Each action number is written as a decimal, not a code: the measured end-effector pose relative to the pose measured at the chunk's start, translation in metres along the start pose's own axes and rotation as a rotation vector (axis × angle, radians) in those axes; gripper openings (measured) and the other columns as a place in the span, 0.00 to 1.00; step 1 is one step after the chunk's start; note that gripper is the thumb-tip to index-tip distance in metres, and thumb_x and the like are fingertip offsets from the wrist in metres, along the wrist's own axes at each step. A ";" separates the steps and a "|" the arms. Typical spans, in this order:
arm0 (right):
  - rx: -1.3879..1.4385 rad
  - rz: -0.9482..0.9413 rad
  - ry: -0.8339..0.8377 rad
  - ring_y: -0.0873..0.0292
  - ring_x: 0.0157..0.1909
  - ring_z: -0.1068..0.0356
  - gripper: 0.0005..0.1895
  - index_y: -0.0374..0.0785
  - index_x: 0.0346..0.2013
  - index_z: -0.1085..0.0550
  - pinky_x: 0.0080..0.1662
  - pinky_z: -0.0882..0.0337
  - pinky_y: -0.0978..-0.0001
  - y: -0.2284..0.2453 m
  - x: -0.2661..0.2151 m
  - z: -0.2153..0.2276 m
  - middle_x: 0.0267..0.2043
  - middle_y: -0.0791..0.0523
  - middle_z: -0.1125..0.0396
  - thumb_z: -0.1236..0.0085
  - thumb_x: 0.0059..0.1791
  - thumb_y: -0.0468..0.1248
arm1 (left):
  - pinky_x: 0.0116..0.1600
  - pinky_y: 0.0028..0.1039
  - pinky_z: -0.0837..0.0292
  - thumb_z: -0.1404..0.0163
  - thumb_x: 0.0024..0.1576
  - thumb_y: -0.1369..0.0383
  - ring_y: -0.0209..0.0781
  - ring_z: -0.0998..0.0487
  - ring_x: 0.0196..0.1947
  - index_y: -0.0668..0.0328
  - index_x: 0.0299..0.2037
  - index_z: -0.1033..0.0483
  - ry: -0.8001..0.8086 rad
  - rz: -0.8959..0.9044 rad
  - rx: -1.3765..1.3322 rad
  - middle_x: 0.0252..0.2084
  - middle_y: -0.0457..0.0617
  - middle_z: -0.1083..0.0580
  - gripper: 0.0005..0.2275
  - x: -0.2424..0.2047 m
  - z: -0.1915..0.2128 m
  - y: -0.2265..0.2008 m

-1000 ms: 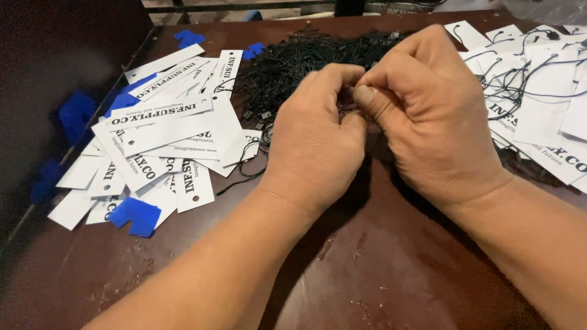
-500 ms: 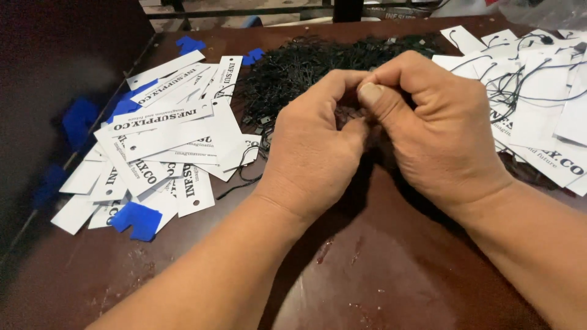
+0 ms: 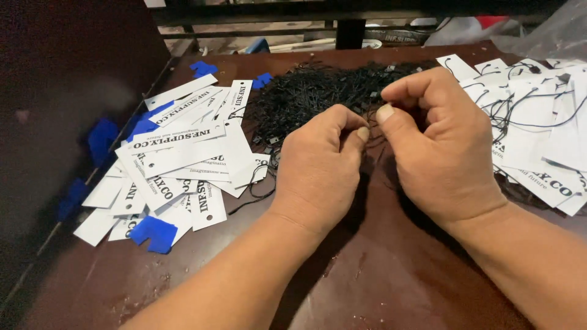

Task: Attaching black string fasteners to white paper product tags by threading the string through pre-punched holes.

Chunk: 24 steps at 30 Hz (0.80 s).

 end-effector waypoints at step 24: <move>-0.060 -0.469 -0.071 0.65 0.30 0.38 0.03 0.44 0.34 0.28 0.38 0.36 0.71 0.001 -0.035 0.068 0.29 0.62 0.32 0.43 0.50 0.36 | 0.46 0.33 0.27 0.50 0.57 0.72 0.42 0.22 0.41 0.51 0.38 0.22 -0.005 -0.092 0.242 0.40 0.42 0.23 0.05 0.002 -0.008 0.014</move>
Point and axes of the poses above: each hand's wrist, its own x-axis towards the middle knuckle, its own z-axis out of the back of the hand, y = z × x, the point moved 2 cm from there along x, towards the middle knuckle
